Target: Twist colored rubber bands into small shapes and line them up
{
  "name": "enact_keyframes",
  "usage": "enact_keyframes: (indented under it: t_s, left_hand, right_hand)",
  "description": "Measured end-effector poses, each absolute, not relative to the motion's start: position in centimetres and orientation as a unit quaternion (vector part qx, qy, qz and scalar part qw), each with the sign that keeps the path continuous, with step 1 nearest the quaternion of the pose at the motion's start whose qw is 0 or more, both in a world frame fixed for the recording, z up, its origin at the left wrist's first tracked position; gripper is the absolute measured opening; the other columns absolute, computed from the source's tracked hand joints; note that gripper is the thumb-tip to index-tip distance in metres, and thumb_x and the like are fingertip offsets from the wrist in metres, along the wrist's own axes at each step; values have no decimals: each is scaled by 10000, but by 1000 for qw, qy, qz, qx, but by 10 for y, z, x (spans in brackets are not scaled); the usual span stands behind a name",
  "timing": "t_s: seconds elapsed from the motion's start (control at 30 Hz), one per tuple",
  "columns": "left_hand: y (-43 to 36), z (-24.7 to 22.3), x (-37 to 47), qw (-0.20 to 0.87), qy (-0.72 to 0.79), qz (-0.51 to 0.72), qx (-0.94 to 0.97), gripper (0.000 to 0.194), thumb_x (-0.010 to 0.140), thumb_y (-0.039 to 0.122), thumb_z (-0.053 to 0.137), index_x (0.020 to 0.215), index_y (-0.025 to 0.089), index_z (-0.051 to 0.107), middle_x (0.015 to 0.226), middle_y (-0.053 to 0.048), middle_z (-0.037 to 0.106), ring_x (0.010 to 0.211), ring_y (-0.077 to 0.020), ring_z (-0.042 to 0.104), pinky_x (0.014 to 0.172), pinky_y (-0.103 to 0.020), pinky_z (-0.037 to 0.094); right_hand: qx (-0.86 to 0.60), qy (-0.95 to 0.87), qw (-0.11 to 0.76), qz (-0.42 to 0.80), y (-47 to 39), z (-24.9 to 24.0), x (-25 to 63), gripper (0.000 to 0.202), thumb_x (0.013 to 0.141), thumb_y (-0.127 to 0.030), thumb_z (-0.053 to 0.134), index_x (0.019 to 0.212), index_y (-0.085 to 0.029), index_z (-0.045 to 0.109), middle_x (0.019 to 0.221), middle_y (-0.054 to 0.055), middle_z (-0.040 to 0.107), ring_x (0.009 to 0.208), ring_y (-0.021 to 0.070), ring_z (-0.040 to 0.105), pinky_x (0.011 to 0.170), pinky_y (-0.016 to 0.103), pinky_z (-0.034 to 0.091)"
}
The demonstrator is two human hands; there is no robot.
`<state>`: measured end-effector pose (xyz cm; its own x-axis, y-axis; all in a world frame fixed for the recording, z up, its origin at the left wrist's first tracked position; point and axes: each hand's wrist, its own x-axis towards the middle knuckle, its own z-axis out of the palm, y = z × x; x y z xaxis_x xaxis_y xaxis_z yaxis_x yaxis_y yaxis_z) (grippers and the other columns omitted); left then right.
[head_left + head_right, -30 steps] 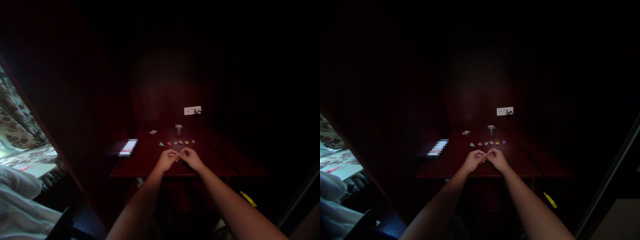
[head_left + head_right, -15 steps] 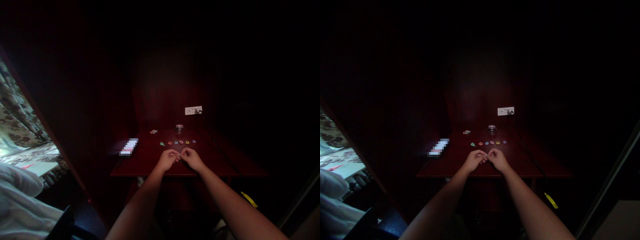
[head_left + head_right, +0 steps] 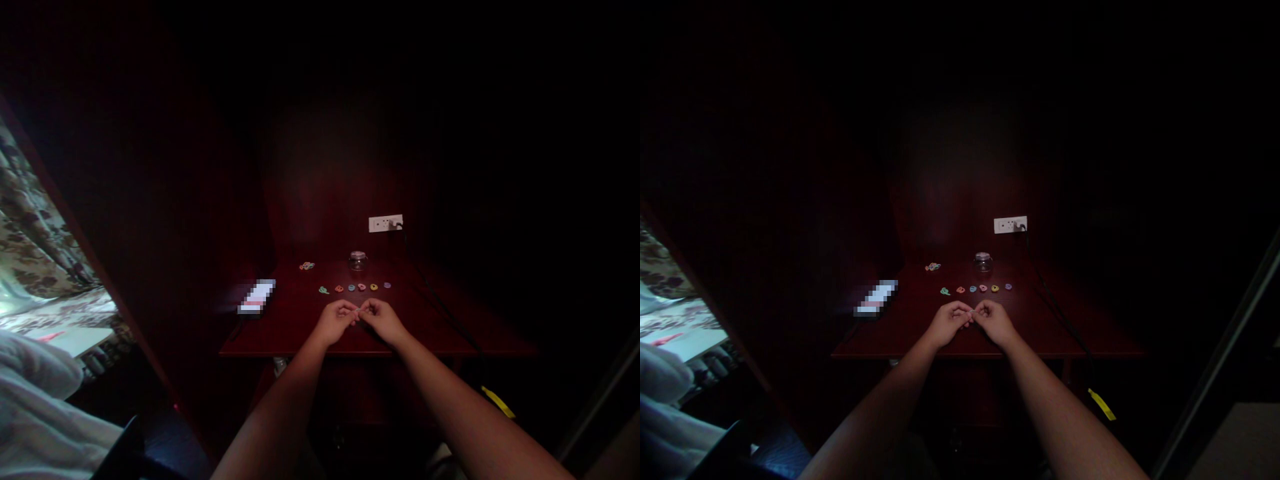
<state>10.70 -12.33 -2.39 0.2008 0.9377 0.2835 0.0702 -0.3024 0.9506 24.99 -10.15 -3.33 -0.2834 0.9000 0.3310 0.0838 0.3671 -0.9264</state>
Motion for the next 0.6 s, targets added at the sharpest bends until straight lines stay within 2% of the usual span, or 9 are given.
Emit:
enact_keyframes:
  t_s: [0.27, 0.47, 0.6]
  left_hand:
    - [-122, -25, 107, 434, 400, 502, 632, 170, 660, 249, 586, 726, 100, 537, 634, -40, 597, 532, -80, 523, 522, -196, 400]
    - [-122, -24, 107, 429, 410, 496, 634, 78, 671, 161, 536, 718, 98, 539, 631, -40, 601, 520, -72, 518, 506, -182, 385]
    - [-120, -26, 107, 423, 405, 496, 641, 82, 652, 137, 547, 723, 96, 550, 643, -45, 605, 538, -78, 527, 532, -193, 404]
  right_hand:
    - [-359, -684, 474, 423, -101, -34, 250, 259, 649, -399, 553, 642, -148, 489, 494, -25, 494, 422, 71, 399, 400, 187, 288]
    - [-366, -681, 471, 426, -101, -34, 250, 264, 642, -401, 563, 629, -153, 474, 488, -33, 477, 414, 68, 386, 395, 185, 275]
    - [-361, -688, 474, 414, -100, -34, 251, 243, 644, -378, 559, 622, -153, 472, 480, -36, 471, 413, 65, 373, 393, 182, 267]
